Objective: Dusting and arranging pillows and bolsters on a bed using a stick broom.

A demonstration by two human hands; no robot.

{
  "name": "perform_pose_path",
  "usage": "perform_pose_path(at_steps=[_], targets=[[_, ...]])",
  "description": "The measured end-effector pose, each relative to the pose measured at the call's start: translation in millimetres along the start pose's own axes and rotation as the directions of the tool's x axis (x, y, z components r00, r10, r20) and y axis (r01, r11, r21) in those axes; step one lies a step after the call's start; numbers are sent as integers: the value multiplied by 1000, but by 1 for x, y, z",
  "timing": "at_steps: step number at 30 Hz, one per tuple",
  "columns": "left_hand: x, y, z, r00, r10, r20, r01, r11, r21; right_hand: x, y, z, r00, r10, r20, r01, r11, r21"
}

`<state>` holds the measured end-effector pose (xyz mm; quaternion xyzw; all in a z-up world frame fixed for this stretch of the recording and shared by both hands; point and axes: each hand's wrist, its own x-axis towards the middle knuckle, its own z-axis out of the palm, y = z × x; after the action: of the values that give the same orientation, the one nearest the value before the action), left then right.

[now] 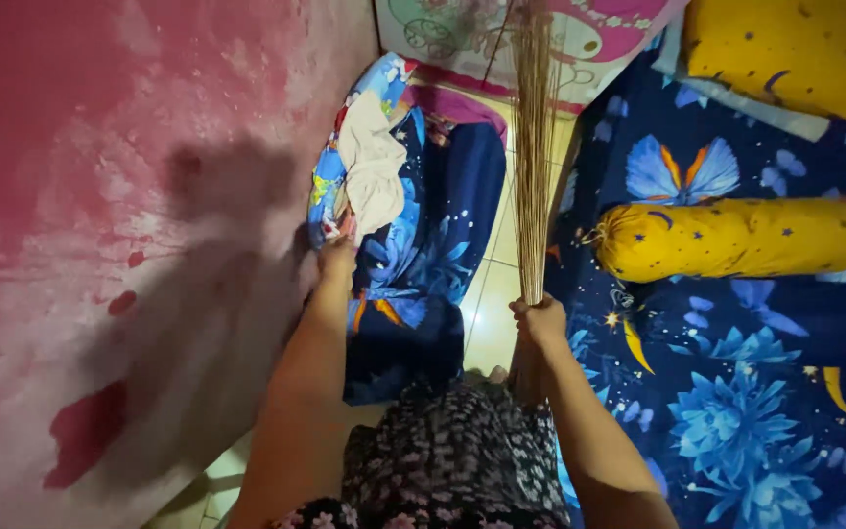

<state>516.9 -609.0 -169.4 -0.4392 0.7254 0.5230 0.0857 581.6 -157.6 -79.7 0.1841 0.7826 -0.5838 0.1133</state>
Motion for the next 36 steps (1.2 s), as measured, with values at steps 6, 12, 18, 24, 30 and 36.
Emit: perform_pose_path(at_steps=[6, 12, 18, 24, 30, 36], targets=[[39, -63, 19, 933, 354, -66, -288, 845, 451, -8, -15, 38, 965, 255, 57, -255, 967, -8], [31, -95, 71, 735, 553, 392, -598, 258, 759, -8, -18, 61, 935, 350, 48, -347, 935, -73], [-11, -56, 103, 997, 73, 12, -68, 830, 553, -9, 22, 65, 954, 299, 16, -299, 954, -11], [70, -128, 142, 957, 243, -159, -107, 803, 586, -11, 87, 42, 947, 320, -2, -320, 947, 24], [91, -126, 136, 920, 307, -244, -155, 857, 492, -15, 138, 23, 968, 249, -14, -248, 968, 25], [86, -36, 119, 669, 660, -341, -425, 717, 552, -21, 140, 13, 920, 393, -10, -383, 901, 203]])
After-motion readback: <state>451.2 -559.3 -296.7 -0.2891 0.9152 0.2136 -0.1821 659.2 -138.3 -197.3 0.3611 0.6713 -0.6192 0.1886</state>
